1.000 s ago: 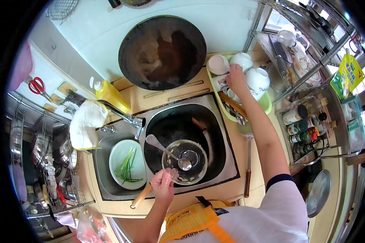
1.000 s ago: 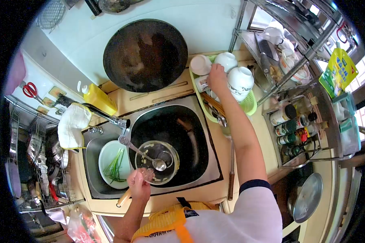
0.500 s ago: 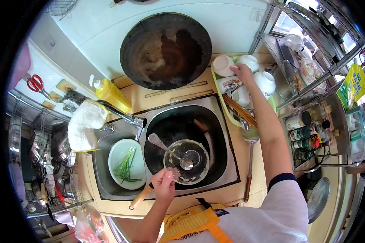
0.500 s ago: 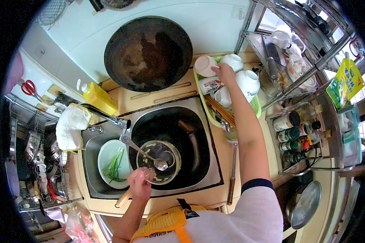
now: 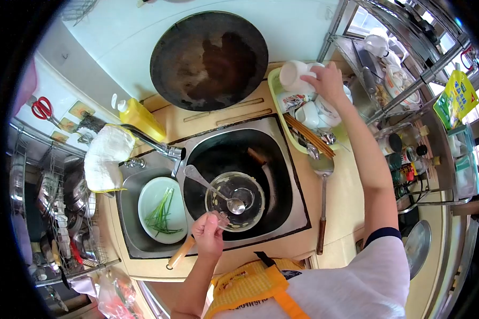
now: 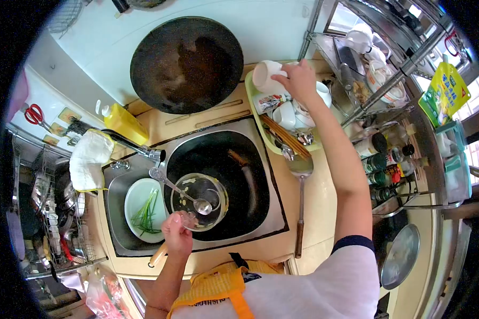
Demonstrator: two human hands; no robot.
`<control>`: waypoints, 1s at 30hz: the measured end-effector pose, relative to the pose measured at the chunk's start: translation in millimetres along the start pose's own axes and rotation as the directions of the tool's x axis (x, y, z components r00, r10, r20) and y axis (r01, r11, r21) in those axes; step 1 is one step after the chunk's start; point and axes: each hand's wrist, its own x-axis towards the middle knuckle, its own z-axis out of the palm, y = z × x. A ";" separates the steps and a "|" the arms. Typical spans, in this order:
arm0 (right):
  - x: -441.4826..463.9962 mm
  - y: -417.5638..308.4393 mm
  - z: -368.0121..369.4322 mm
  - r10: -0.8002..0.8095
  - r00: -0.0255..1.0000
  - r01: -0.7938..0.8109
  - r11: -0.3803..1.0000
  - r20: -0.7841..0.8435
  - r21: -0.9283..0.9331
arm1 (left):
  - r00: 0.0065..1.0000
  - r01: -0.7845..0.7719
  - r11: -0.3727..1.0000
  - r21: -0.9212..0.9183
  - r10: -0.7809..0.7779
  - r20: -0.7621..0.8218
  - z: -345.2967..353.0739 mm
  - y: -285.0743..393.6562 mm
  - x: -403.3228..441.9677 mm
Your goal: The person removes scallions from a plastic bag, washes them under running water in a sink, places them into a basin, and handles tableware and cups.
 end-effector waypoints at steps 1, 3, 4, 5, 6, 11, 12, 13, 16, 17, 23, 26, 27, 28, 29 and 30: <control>4.8 0.0 -6.5 0.030 0.994 -0.035 0.999 0.102 0.041 | 0.999 -0.016 1.000 -0.023 0.017 0.035 -3.3 -2.6 0.2; 10.7 -6.2 -23.1 0.186 0.941 -0.252 0.942 0.282 0.219 | 0.999 -0.023 0.999 -0.032 0.025 0.046 -6.1 -4.6 -0.3; 12.5 -8.6 -27.0 0.243 0.893 -0.363 0.885 0.378 0.290 | 0.998 -0.027 0.999 -0.036 0.029 0.049 -7.0 -4.7 -0.5; 13.0 -2.5 -23.2 0.187 0.894 -0.338 0.878 0.408 0.338 | 0.998 -0.029 0.998 -0.052 0.031 0.046 -6.8 -3.9 -0.7; 12.7 10.0 -15.3 0.127 0.892 -0.312 0.868 0.435 0.386 | 0.999 -0.031 0.997 -0.069 0.034 0.042 -6.1 -2.9 -1.2; 14.7 5.8 -17.0 -0.223 0.887 0.083 0.938 0.405 0.336 | 0.999 -0.033 0.996 -0.085 0.034 0.011 -7.8 -2.6 -0.2; 15.1 2.7 -14.6 -0.255 0.885 0.120 0.934 0.391 0.337 | 1.000 -0.025 0.997 -0.079 0.024 -0.005 -8.7 -2.8 -0.2; 14.7 0.3 -11.3 -0.285 0.881 0.156 0.929 0.377 0.337 | 1.000 -0.015 0.997 -0.072 0.014 -0.020 -9.7 -2.7 0.0; 17.0 -1.2 3.9 -0.343 0.843 0.222 0.924 0.415 0.312 | 1.000 -0.012 0.997 -0.078 0.011 -0.011 -11.8 0.2 3.0; 18.4 -1.1 9.4 -0.356 0.824 0.238 0.924 0.442 0.300 | 1.000 -0.024 0.996 -0.087 0.023 -0.009 -13.3 -0.9 4.6; 37.8 -20.3 23.0 -0.130 0.486 0.149 0.987 0.864 0.064 | 1.000 -0.021 0.994 -0.111 0.019 -0.014 -17.9 -2.2 12.1; 43.1 -17.5 44.0 -0.128 0.462 0.199 0.979 0.878 0.038 | 1.000 -0.012 0.994 -0.113 0.010 -0.022 -19.6 -1.7 16.1; 42.6 -13.2 57.2 -0.115 0.440 0.190 0.981 0.891 0.032 | 1.000 -0.008 0.993 -0.118 0.006 -0.023 -20.7 -2.1 16.9; 42.0 -9.0 70.4 -0.102 0.417 0.181 0.983 0.903 0.027 | 1.000 -0.005 0.992 -0.123 0.002 -0.023 -21.6 -2.3 18.0; 42.5 -3.7 82.2 -0.088 0.396 0.172 0.985 0.914 0.020 | 1.000 -0.010 0.992 -0.125 0.007 -0.027 -22.1 -2.1 19.4; 44.2 -5.6 84.5 -0.077 0.367 0.186 0.982 0.927 0.008 | 0.999 -0.014 0.992 -0.127 0.010 -0.030 -22.3 -1.5 20.3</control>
